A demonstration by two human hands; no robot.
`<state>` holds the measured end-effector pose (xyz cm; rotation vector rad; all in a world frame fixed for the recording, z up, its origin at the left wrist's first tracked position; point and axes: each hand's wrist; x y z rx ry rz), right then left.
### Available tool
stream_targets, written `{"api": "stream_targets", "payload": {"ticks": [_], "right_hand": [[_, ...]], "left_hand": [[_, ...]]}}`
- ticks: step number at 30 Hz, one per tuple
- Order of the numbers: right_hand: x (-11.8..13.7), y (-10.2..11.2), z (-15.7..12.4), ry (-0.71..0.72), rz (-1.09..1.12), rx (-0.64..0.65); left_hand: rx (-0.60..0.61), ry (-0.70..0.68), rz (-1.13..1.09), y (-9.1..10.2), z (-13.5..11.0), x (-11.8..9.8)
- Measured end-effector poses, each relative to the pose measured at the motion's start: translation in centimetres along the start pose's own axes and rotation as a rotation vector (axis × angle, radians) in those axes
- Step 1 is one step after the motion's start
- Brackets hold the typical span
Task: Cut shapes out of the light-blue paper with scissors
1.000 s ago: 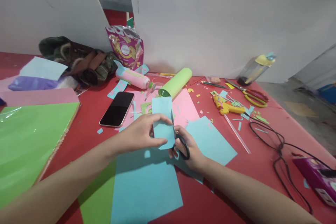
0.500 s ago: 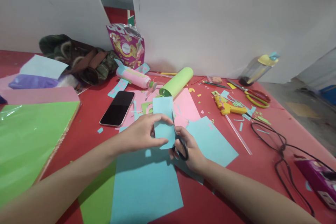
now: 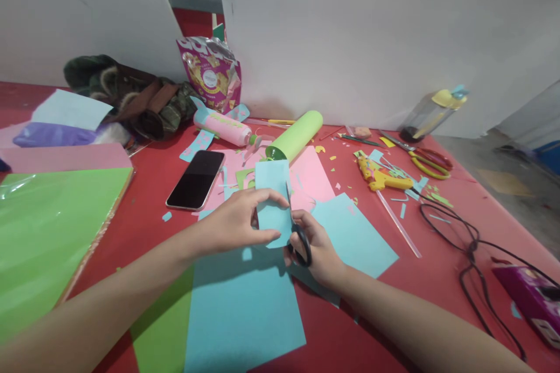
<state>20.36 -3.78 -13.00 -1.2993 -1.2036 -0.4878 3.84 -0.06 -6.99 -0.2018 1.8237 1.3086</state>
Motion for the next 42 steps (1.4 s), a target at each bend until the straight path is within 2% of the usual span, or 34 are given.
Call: {"api": "stream_targets", "payload": {"ticks": [17,42], "right_hand": [[0.07,0.06,-0.1,0.01,-0.065,-0.003],[0.2,0.15,-0.1,0.031,-0.101,0.017]], "left_hand": [[-0.02,0.017,-0.084,-0.1,-0.24,-0.06],[-0.013,-0.011,-0.059,0.04,-0.22,0.01]]}}
Point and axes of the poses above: each hand's wrist, its own z-axis towards the middle knuckle, its own y-axis out of the back of the hand, x = y × z, and after that the axes turned 4 degrees about z, right-handed
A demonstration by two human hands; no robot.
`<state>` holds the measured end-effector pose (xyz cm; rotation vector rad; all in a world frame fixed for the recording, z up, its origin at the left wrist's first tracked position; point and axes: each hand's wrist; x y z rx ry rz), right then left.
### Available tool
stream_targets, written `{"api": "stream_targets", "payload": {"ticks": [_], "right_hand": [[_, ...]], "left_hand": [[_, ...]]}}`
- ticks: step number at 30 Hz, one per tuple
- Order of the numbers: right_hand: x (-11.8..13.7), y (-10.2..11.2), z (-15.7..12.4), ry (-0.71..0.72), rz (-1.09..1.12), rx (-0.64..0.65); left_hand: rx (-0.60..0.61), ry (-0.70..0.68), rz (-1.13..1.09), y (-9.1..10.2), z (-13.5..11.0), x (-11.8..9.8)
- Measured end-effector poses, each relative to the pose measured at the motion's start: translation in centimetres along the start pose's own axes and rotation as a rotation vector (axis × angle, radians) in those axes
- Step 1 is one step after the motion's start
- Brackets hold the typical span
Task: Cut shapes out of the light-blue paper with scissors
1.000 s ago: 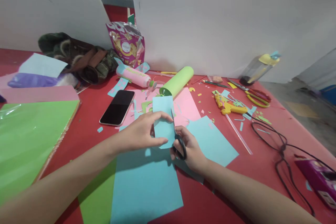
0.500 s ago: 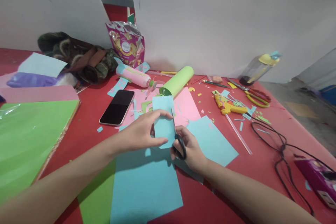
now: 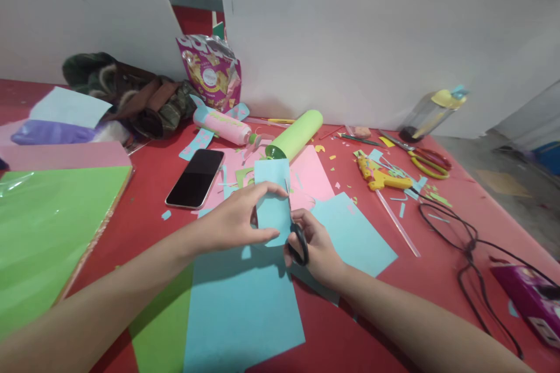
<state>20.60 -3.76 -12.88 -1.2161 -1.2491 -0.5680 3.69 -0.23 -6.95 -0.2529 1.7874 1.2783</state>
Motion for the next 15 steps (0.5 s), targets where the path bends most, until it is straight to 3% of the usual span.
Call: {"api": "stream_targets", "payload": {"ticks": [15], "right_hand": [[-0.43,0.27,0.18,0.018,0.07,-0.067]], "left_hand": [[0.056,-0.052,0.029,-0.02,-0.07,-0.14]]}}
Point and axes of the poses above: each hand's wrist, its own z-axis towards the middle knuckle, its own y-axis out of the back of the hand, x = y × z, and after that the axes turned 4 degrees about z, right-handed
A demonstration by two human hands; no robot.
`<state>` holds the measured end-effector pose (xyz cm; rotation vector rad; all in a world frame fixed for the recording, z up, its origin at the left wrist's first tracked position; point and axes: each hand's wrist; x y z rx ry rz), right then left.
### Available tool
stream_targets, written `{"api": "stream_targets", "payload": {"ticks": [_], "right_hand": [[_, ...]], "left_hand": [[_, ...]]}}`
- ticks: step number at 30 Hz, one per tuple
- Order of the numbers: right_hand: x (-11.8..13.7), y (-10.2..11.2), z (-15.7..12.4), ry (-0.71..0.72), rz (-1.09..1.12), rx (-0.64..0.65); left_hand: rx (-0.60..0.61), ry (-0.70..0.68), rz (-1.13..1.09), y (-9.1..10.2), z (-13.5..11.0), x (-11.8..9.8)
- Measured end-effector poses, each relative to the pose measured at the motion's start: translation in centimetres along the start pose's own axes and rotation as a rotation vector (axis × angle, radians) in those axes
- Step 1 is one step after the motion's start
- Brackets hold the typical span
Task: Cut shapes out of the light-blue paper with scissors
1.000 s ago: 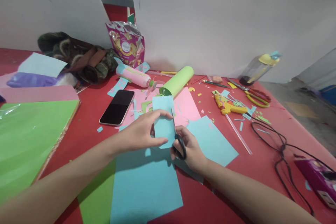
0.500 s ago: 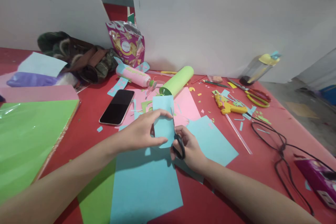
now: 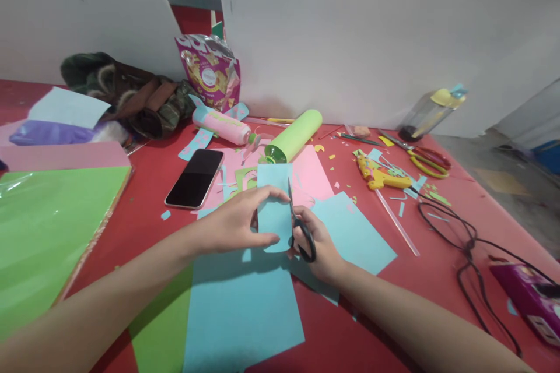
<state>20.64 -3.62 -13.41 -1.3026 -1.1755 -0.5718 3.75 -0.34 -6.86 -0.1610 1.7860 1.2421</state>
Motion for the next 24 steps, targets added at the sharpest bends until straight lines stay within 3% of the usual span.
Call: {"api": "stream_targets", "payload": {"ticks": [6,24], "right_hand": [[0.35,-0.07,-0.03,0.012,-0.019,0.007],[0.15,0.03,-0.12,0.058,-0.106,0.005]], "left_hand": [[0.033,-0.048,-0.024,-0.24,0.04,0.11],[0.081,0.026,-0.082,-0.43,-0.05,-0.4]]}}
Point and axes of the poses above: each hand's wrist, its own z-axis towards the middle knuckle, its own y-axis out of the back of the hand, x = y × z, and after that the axes turned 4 degrees about z, right-handed
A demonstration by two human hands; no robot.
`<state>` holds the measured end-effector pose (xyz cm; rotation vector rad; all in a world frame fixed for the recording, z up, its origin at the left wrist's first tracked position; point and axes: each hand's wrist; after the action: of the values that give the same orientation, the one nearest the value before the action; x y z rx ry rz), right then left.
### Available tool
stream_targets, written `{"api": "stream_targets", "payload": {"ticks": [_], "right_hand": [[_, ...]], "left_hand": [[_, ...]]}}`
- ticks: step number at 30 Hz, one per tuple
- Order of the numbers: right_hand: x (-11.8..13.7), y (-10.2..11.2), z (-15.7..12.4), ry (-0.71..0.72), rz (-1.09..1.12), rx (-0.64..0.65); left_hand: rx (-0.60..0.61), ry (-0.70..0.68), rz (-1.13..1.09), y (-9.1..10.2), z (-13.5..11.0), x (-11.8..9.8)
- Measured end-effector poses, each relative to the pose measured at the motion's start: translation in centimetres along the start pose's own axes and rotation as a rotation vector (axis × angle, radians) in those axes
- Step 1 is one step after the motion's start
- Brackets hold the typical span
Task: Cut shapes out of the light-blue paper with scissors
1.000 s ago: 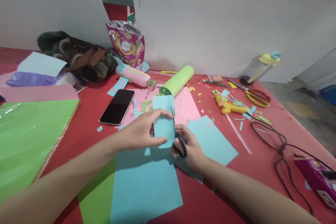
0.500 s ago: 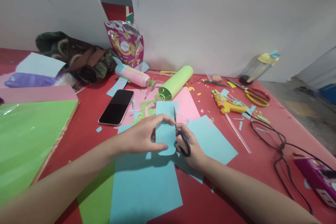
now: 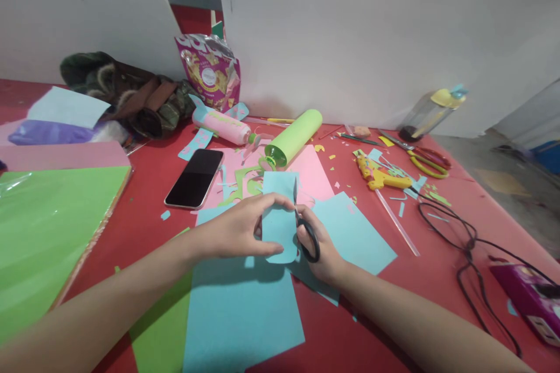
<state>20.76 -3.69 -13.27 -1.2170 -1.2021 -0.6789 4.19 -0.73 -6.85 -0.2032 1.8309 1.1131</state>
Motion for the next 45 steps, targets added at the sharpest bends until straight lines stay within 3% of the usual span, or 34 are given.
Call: {"api": "stream_targets", "payload": {"ticks": [7,21,45], "right_hand": [[0.06,0.08,-0.06,0.018,-0.001,0.041],[0.1,0.1,0.04,0.098,-0.12,-0.001],[0.3,-0.06,0.0,0.097,-0.115,-0.004]], "left_hand": [[0.008,0.006,-0.015,-0.23,0.08,0.34],[-0.001,-0.026,-0.051,-0.59,0.27,0.68],[-0.012,-0.026,-0.029,-0.73,0.29,0.7]]}}
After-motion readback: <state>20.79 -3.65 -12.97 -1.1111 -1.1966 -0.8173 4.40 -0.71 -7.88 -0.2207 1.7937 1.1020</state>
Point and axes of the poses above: each hand's wrist, its own z-axis towards the middle knuckle, its own y-axis out of the back of the hand, x = y × z, and after that the axes turned 4 degrees about z, right-handed
